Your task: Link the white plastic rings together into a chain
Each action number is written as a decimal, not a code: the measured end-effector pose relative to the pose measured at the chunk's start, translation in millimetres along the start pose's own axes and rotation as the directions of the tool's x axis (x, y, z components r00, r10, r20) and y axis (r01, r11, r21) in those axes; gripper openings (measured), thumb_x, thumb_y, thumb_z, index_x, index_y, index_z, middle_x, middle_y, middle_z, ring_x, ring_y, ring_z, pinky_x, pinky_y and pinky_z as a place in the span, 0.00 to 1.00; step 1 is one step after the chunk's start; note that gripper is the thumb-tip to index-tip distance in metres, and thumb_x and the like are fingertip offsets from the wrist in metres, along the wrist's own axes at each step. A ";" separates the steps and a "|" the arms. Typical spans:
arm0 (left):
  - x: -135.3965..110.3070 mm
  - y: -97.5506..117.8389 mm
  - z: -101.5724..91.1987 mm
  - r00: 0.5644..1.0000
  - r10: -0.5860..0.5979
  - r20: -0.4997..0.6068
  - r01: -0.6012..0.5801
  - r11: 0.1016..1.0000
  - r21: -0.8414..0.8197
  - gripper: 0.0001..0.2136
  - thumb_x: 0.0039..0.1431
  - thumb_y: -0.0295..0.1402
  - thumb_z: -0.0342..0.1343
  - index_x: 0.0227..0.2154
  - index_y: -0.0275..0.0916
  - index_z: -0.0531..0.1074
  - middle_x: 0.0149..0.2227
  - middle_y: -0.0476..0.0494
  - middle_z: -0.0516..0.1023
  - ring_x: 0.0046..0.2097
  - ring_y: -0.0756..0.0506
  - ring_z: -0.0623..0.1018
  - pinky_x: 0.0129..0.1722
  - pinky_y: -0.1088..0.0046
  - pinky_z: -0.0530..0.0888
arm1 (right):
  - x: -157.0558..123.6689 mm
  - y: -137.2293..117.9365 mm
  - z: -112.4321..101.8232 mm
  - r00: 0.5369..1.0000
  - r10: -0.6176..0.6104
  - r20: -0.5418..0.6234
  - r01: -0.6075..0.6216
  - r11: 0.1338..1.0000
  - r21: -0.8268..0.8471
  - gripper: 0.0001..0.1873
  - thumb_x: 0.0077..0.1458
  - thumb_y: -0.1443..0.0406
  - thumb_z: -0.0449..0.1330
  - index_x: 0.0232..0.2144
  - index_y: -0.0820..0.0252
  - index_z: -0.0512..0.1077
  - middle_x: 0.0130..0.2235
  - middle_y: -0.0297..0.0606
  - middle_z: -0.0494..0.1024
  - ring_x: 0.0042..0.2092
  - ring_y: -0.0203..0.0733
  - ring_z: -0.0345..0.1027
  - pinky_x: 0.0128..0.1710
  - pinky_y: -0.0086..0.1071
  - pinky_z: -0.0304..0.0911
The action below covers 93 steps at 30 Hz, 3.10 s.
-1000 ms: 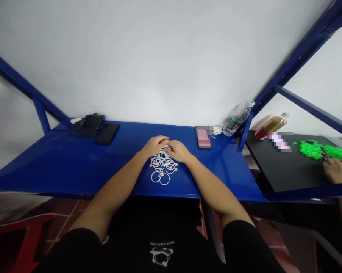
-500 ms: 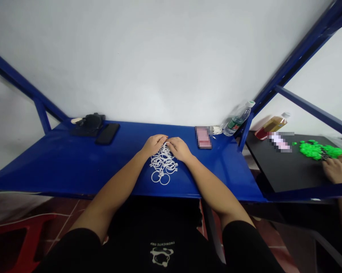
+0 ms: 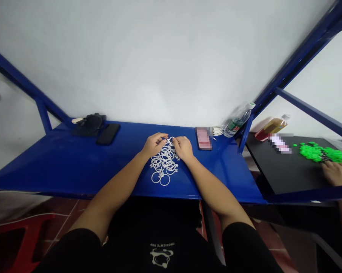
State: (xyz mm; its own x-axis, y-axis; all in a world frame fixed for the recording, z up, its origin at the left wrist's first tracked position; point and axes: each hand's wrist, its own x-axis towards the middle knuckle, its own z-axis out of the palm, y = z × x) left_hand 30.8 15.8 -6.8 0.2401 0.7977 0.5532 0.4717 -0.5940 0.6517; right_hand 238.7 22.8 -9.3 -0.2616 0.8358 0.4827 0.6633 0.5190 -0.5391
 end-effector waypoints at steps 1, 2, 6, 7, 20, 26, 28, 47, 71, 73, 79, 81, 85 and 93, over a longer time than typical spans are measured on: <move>-0.1 0.8 0.6 1.000 0.006 -0.007 -0.006 1.000 0.010 0.16 0.68 0.36 0.54 0.53 0.40 0.77 0.47 0.42 0.83 0.39 0.48 0.81 0.42 0.71 0.80 | 0.1 0.8 -0.1 1.000 0.007 -0.011 -0.007 1.000 0.001 0.28 0.74 0.49 0.46 0.32 0.55 0.78 0.35 0.41 0.82 0.41 0.49 0.73 0.46 0.41 0.65; -0.2 1.6 1.2 1.000 0.016 -0.011 -0.016 0.999 0.028 0.15 0.67 0.35 0.54 0.52 0.40 0.78 0.47 0.42 0.83 0.37 0.49 0.81 0.41 0.71 0.80 | 0.1 1.7 -0.1 1.000 0.010 -0.020 -0.010 1.000 0.005 0.28 0.74 0.49 0.46 0.32 0.55 0.78 0.35 0.41 0.82 0.41 0.49 0.73 0.45 0.40 0.65; 0.3 4.4 3.4 0.999 0.042 -0.023 -0.039 0.994 0.105 0.12 0.65 0.38 0.58 0.46 0.41 0.81 0.44 0.42 0.83 0.33 0.50 0.78 0.41 0.70 0.79 | 0.0 4.8 1.6 1.000 0.018 -0.016 -0.018 1.000 -0.012 0.31 0.73 0.48 0.44 0.32 0.55 0.78 0.34 0.43 0.81 0.40 0.50 0.72 0.44 0.41 0.65; 0.4 4.6 3.8 0.999 0.043 -0.024 -0.040 0.993 0.112 0.12 0.65 0.39 0.59 0.46 0.41 0.81 0.43 0.42 0.83 0.32 0.50 0.78 0.41 0.70 0.79 | -0.2 5.2 2.3 1.000 0.023 -0.008 -0.023 1.000 -0.020 0.31 0.74 0.48 0.44 0.32 0.56 0.78 0.33 0.43 0.81 0.40 0.50 0.72 0.44 0.41 0.65; 0.1 2.1 5.7 0.997 -0.001 -0.074 0.010 0.992 0.124 0.13 0.70 0.43 0.55 0.42 0.42 0.82 0.41 0.43 0.83 0.35 0.49 0.79 0.41 0.71 0.77 | -1.2 -10.3 -11.0 0.982 -0.126 -0.140 0.141 0.984 0.108 0.17 0.71 0.53 0.52 0.48 0.52 0.77 0.52 0.45 0.79 0.57 0.54 0.70 0.61 0.52 0.63; -1.0 12.5 7.9 0.999 -0.001 -0.042 0.005 0.995 0.101 0.13 0.71 0.43 0.55 0.42 0.43 0.81 0.41 0.43 0.83 0.40 0.47 0.81 0.44 0.70 0.78 | -1.6 -10.0 -8.7 0.983 -0.162 -0.091 0.174 0.975 0.139 0.14 0.71 0.54 0.54 0.43 0.53 0.76 0.51 0.45 0.78 0.57 0.54 0.70 0.60 0.53 0.64; -1.2 16.6 9.0 0.999 0.010 -0.039 -0.006 0.996 0.088 0.13 0.72 0.42 0.54 0.42 0.42 0.81 0.41 0.42 0.83 0.42 0.46 0.82 0.46 0.69 0.78 | -1.1 -10.0 -10.3 0.982 -0.164 -0.091 0.177 0.969 0.171 0.14 0.71 0.54 0.53 0.42 0.53 0.75 0.52 0.46 0.77 0.58 0.54 0.69 0.60 0.53 0.64; 2.7 8.3 9.2 0.957 0.108 -0.271 -0.108 0.994 0.016 0.07 0.69 0.34 0.58 0.38 0.39 0.79 0.37 0.46 0.82 0.34 0.50 0.79 0.37 0.75 0.76 | -2.5 -12.8 -2.5 0.962 -0.181 -0.203 0.208 0.971 0.122 0.08 0.66 0.57 0.63 0.38 0.53 0.77 0.47 0.44 0.73 0.51 0.51 0.70 0.52 0.48 0.69; 1.9 -6.2 7.5 0.944 -0.004 0.331 -0.071 0.974 0.214 0.12 0.65 0.30 0.58 0.46 0.45 0.84 0.42 0.45 0.84 0.44 0.45 0.81 0.48 0.68 0.75 | 12.7 33.1 -4.0 0.968 0.237 -0.078 -0.237 0.971 0.005 0.22 0.70 0.52 0.52 0.41 0.57 0.81 0.38 0.43 0.83 0.42 0.48 0.74 0.45 0.38 0.66; 2.3 -6.2 7.6 0.952 -0.003 0.305 -0.065 0.976 0.210 0.11 0.66 0.31 0.57 0.46 0.43 0.83 0.42 0.44 0.84 0.44 0.45 0.81 0.48 0.68 0.75 | 12.6 31.3 -4.3 0.966 0.259 -0.021 -0.260 0.965 -0.030 0.21 0.70 0.52 0.52 0.42 0.56 0.81 0.37 0.41 0.83 0.41 0.48 0.75 0.43 0.37 0.65; 5.6 -8.9 8.1 0.992 0.010 0.127 -0.037 0.977 0.212 0.10 0.70 0.34 0.56 0.46 0.41 0.83 0.43 0.42 0.85 0.46 0.43 0.82 0.52 0.64 0.76 | 13.9 26.3 -3.7 0.979 0.172 0.112 -0.166 0.984 -0.067 0.18 0.70 0.54 0.53 0.42 0.52 0.82 0.40 0.37 0.86 0.45 0.47 0.76 0.49 0.37 0.65; 6.0 -9.8 8.2 0.998 0.021 0.063 -0.033 0.978 0.205 0.10 0.70 0.34 0.57 0.45 0.41 0.83 0.43 0.42 0.85 0.46 0.43 0.82 0.52 0.63 0.76 | 13.2 24.0 -3.6 0.990 0.107 0.087 -0.105 0.994 -0.023 0.16 0.69 0.54 0.56 0.42 0.53 0.82 0.43 0.38 0.86 0.47 0.48 0.76 0.52 0.40 0.65; 4.5 -8.8 8.7 0.998 0.059 -0.033 -0.053 0.987 0.151 0.09 0.70 0.34 0.58 0.45 0.41 0.82 0.41 0.43 0.84 0.45 0.45 0.81 0.49 0.66 0.77 | 7.5 13.5 -2.7 0.995 -0.096 0.006 0.096 0.993 0.075 0.12 0.65 0.55 0.62 0.43 0.53 0.81 0.44 0.40 0.85 0.47 0.50 0.75 0.53 0.45 0.66; 2.7 -1.7 9.0 0.989 0.102 -0.104 -0.093 0.992 0.088 0.08 0.70 0.35 0.59 0.44 0.42 0.82 0.43 0.44 0.82 0.45 0.47 0.82 0.48 0.69 0.78 | 0.6 -2.1 -1.2 0.986 -0.155 -0.063 0.160 0.983 0.095 0.10 0.68 0.59 0.60 0.42 0.53 0.80 0.38 0.39 0.84 0.40 0.47 0.74 0.46 0.42 0.68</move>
State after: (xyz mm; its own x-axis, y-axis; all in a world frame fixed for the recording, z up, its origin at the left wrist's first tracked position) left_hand 38.3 19.9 -11.1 0.1972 0.7175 0.6681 0.5197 -0.6543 0.5493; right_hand 238.0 21.9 -7.1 -0.3166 0.7326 0.6025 0.5433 0.6608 -0.5180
